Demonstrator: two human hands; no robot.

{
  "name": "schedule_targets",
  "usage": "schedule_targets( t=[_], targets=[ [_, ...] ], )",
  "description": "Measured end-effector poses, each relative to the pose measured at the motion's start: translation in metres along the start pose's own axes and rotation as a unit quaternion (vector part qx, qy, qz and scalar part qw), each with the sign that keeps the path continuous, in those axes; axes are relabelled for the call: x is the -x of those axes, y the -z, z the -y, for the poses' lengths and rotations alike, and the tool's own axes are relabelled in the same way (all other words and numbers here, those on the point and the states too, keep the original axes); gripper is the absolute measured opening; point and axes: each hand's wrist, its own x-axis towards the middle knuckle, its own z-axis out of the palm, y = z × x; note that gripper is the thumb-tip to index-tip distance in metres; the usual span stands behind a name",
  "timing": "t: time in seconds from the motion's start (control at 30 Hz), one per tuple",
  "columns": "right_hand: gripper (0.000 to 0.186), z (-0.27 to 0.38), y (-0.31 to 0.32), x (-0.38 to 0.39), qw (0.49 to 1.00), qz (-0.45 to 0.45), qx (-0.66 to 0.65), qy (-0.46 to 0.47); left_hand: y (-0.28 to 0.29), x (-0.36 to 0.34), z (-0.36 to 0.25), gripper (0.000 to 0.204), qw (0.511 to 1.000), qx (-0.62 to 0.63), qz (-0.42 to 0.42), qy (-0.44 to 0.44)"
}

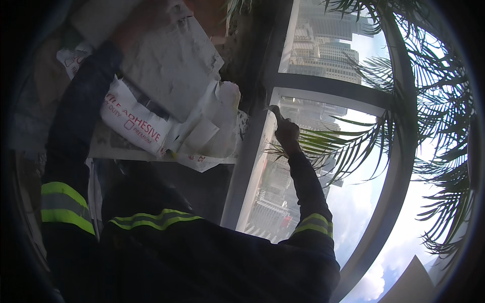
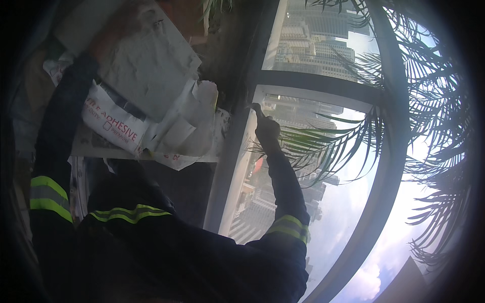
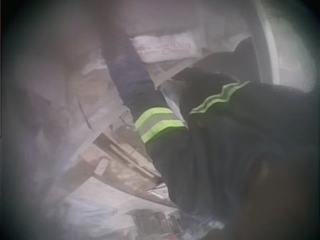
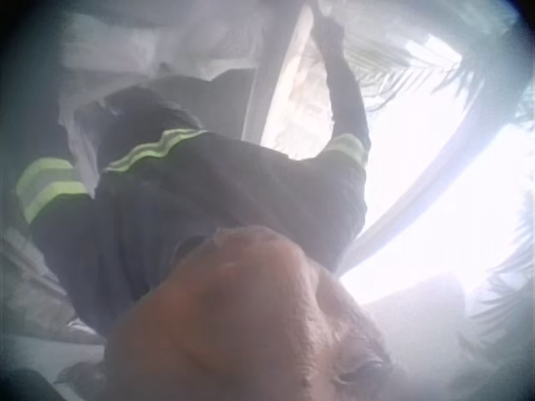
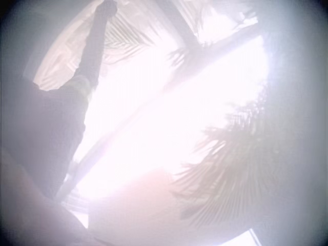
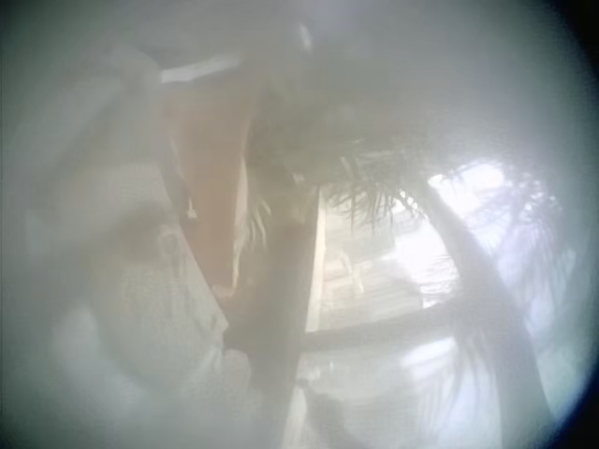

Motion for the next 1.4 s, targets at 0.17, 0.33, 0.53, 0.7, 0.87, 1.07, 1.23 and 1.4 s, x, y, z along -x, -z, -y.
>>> schedule_targets(
  t=[0.17, 0.33, 0.53, 0.7, 0.87, 1.07, 1.23, 1.4],
  targets=[
    [0.081, -0.004, 0.003, 0.007, 0.998, -0.032, -0.037, -0.035, 0.0, -0.002, 0.001, 0.04, 1.0, -0.001, 0.0, -0.003],
    [0.088, -0.016, -0.009, 0.038, 0.999, -0.046, 0.006, 0.024, -0.004, -0.002, 0.0, 0.039, 1.0, 0.001, 0.003, -0.006],
    [0.093, -0.011, -0.012, 0.047, 0.999, -0.011, -0.021, 0.025, -0.002, 0.0, -0.002, 0.038, 1.0, 0.002, 0.004, -0.004],
    [0.09, -0.022, -0.001, 0.039, 1.0, -0.012, 0.004, -0.015, -0.001, 0.004, -0.005, 0.038, 1.0, 0.008, 0.004, -0.004],
    [0.085, -0.005, 0.005, 0.063, 0.997, 0.036, -0.04, 0.058, 0.0, 0.004, -0.001, 0.037, 1.0, 0.009, 0.004, -0.003],
    [0.08, -0.011, 0.02, 0.061, 0.998, -0.014, -0.034, 0.052, 0.004, 0.005, 0.004, 0.036, 1.0, 0.012, 0.006, -0.002],
    [0.085, -0.022, 0.029, 0.062, 0.997, -0.002, 0.007, 0.076, 0.001, 0.003, 0.002, 0.035, 0.999, 0.031, 0.009, -0.006],
    [0.081, -0.01, 0.025, 0.086, 0.997, 0.025, -0.062, 0.049, -0.009, -0.006, 0.005, 0.034, 0.999, 0.032, 0.017, -0.022]
  ],
)
